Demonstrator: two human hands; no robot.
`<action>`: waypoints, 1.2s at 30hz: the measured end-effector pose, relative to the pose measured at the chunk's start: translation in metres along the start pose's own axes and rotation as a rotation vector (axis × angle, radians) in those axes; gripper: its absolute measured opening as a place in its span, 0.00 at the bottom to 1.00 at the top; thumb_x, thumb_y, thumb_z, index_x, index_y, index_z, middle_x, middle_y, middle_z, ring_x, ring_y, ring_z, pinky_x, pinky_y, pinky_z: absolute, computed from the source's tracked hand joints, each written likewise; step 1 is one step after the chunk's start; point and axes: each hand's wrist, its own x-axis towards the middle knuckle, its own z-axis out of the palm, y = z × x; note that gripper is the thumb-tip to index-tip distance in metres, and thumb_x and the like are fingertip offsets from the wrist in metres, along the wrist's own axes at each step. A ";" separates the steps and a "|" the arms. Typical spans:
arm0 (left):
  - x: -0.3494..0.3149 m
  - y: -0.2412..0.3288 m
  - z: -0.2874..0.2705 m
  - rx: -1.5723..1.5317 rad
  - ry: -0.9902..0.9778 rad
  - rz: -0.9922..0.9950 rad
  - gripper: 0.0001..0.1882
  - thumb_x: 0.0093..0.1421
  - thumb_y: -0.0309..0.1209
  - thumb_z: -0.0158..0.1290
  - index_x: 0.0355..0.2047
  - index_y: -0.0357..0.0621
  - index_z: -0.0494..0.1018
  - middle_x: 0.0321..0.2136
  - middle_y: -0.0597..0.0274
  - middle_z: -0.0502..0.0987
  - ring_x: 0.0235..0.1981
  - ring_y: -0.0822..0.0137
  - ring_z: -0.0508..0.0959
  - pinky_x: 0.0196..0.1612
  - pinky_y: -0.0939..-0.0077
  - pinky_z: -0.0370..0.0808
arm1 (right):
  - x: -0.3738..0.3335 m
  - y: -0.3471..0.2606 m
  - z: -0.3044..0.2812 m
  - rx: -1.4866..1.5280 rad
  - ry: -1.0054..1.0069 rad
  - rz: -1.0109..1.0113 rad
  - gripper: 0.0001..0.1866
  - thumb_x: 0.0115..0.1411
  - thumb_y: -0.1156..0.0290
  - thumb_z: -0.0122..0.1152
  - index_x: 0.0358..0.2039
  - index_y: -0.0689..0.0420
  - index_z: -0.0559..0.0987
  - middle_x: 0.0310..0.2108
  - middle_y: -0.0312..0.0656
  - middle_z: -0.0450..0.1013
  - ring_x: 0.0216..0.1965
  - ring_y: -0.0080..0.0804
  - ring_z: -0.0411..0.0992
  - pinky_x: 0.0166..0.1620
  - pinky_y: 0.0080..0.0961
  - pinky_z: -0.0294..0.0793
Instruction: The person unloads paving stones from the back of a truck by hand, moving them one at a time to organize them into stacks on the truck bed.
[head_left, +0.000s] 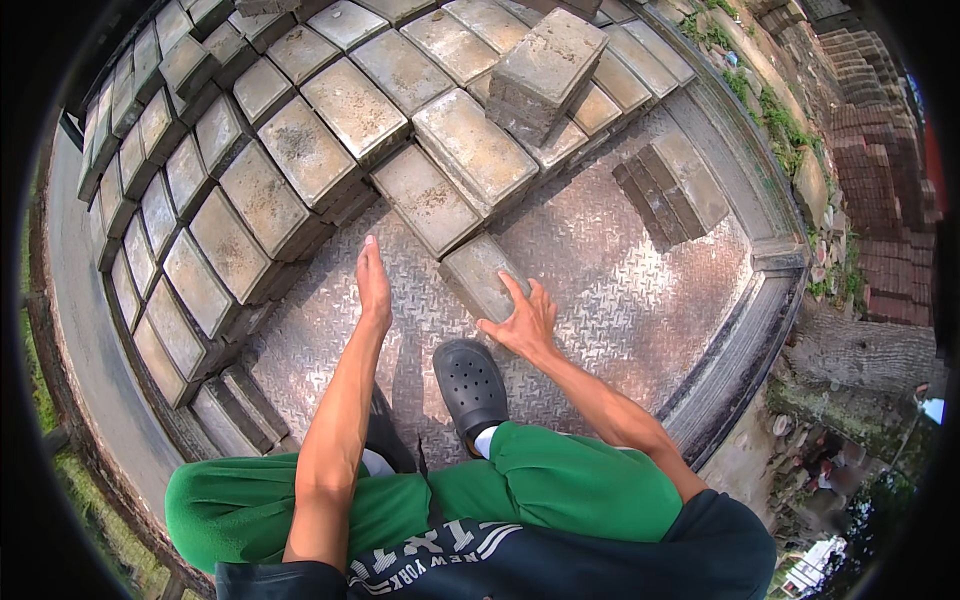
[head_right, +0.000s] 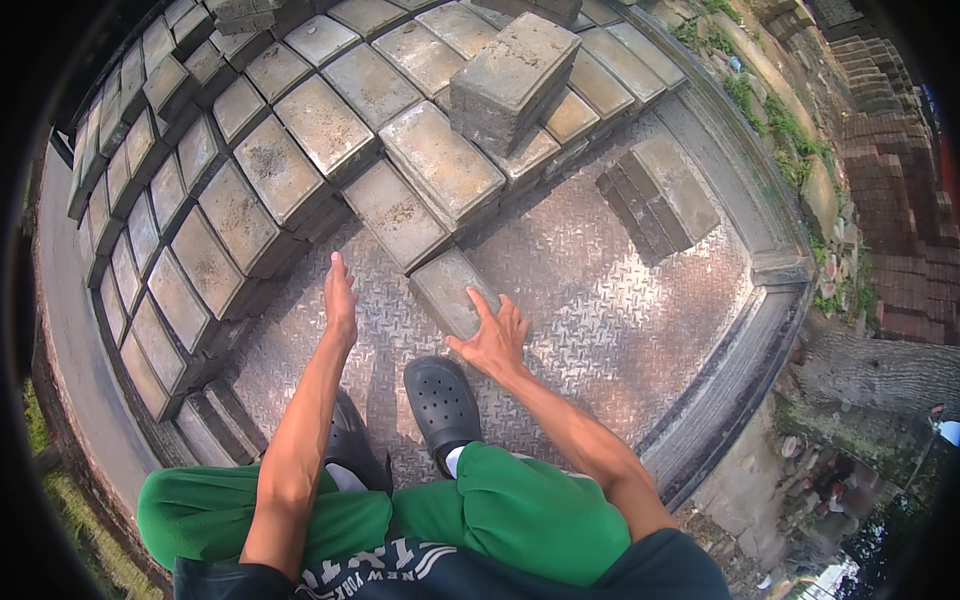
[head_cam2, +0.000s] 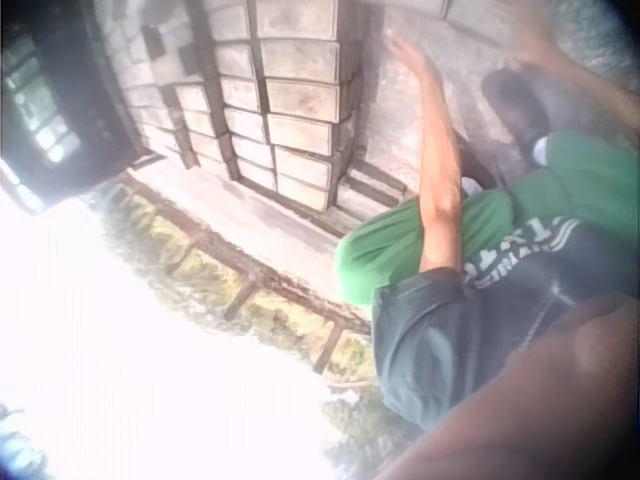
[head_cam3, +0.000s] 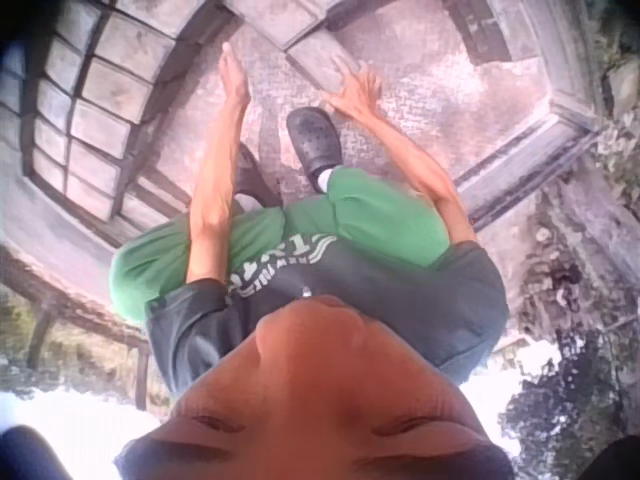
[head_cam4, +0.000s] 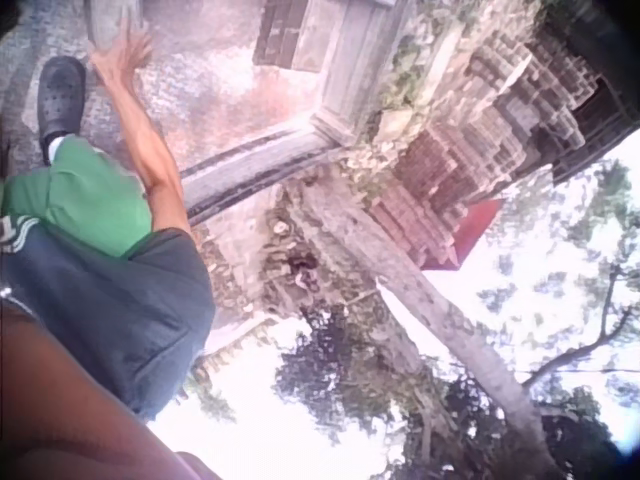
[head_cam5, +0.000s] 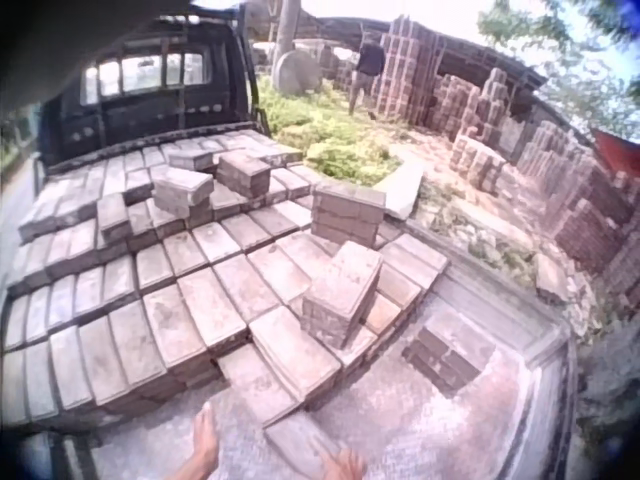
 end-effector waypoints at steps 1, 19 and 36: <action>0.001 -0.001 0.002 0.021 -0.054 0.034 0.51 0.65 0.67 0.40 0.70 0.34 0.48 0.70 0.44 0.51 0.70 0.48 0.54 0.69 0.50 0.53 | -0.005 0.003 -0.001 -0.002 -0.001 -0.012 0.51 0.41 0.46 0.76 0.67 0.36 0.65 0.62 0.64 0.55 0.63 0.59 0.53 0.61 0.53 0.50; -0.018 0.019 0.041 -0.055 -0.466 -0.145 0.47 0.69 0.63 0.31 0.71 0.34 0.43 0.72 0.45 0.48 0.72 0.50 0.51 0.73 0.56 0.45 | 0.022 0.029 0.002 -0.160 0.033 -0.229 0.51 0.38 0.51 0.77 0.65 0.36 0.66 0.61 0.62 0.55 0.62 0.57 0.54 0.61 0.50 0.52; 0.001 -0.043 -0.023 -0.055 0.265 -0.107 0.24 0.68 0.48 0.47 0.36 0.36 0.77 0.30 0.57 0.82 0.30 0.63 0.80 0.39 0.66 0.75 | -0.031 -0.072 -0.140 -0.438 -0.206 -0.279 0.47 0.37 0.53 0.77 0.61 0.43 0.70 0.60 0.63 0.60 0.63 0.58 0.57 0.62 0.50 0.54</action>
